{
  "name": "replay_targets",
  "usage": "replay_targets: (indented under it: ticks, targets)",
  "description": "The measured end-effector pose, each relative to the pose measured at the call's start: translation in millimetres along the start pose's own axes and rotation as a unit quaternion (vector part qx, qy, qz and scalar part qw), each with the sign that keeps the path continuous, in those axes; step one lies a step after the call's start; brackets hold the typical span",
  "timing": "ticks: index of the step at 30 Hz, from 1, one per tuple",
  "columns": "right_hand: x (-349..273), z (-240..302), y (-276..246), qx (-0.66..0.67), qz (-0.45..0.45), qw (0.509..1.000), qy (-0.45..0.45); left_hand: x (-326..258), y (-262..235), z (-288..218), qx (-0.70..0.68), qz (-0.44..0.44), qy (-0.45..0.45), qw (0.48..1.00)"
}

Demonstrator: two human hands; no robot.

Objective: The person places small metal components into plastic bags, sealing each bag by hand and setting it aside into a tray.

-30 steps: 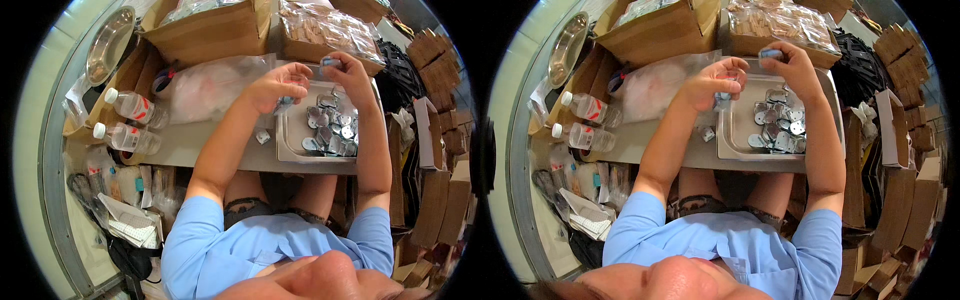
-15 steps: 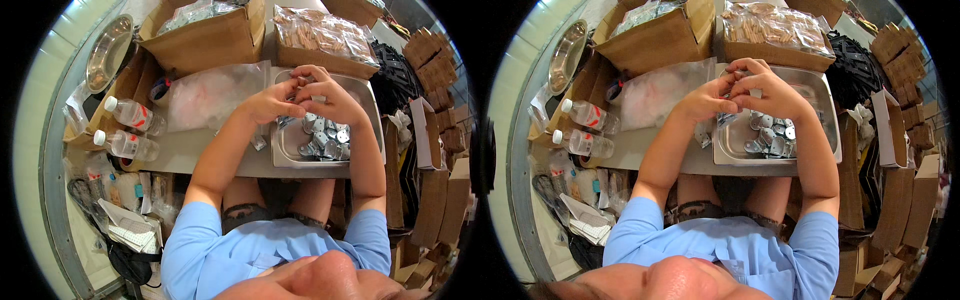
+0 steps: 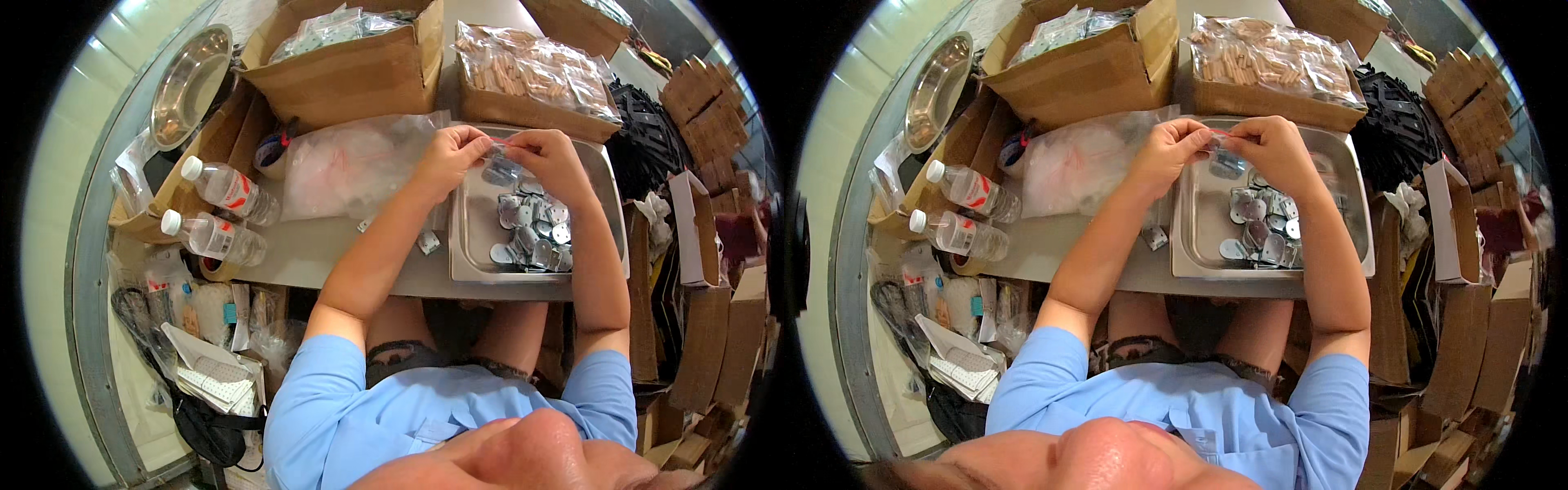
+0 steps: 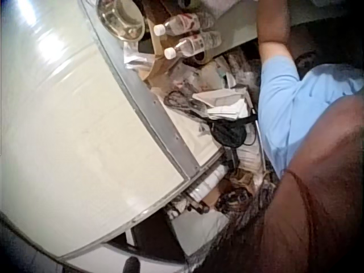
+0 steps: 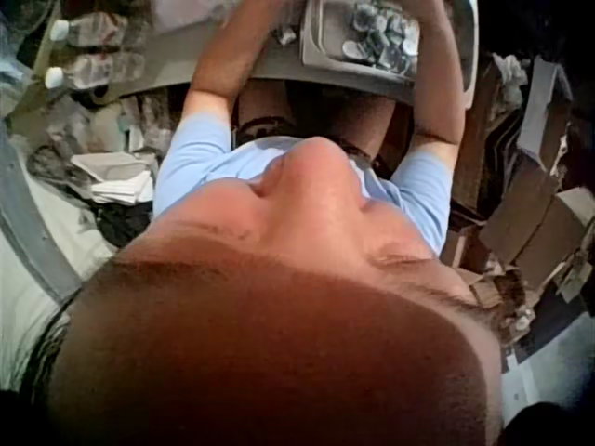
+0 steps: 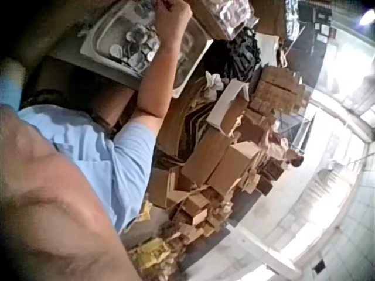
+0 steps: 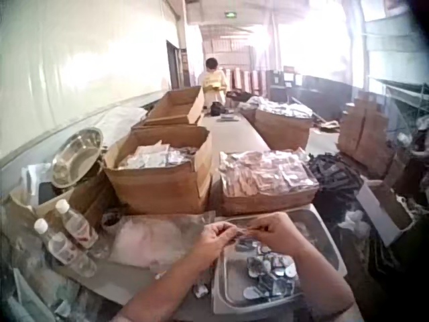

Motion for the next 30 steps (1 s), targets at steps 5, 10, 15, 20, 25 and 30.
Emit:
replay_targets:
  ticks: [5, 10, 15, 20, 25, 30]
  targets:
    - [3, -2, -2, 0.096, 0.031, 0.994, 0.043, -2, 3, -4, 0.139, -0.016, 0.048, 0.989]
    - [3, 0, 4, 0.159, 0.038, 0.986, -0.022, -14, 14, -28, 0.310, -0.060, 0.140, 0.938]
    - [2, 5, 7, 0.077, 0.074, 0.994, -0.031, -18, 16, -38, 0.367, -0.075, 0.244, 0.894]
    - [-1, 14, -3, 0.079, 0.083, 0.993, -0.028, -18, 11, -41, 0.356, -0.114, 0.245, 0.895]
    - [2, 3, -14, 0.141, 0.096, 0.984, -0.045, -19, 2, -59, 0.329, -0.141, 0.206, 0.911]
    - [3, -18, -52, 0.036, 0.024, 0.999, -0.010, 11, -20, -117, 0.264, -0.249, 0.232, 0.902]
Point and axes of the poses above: each hand's wrist, its own x-axis towards the middle knuckle, its own y-axis out of the palm, z = x × y, the point moved 1 cm from there along x, towards the middle knuckle, and after that the axes turned 7 degrees about x, right-handed, at the moved point
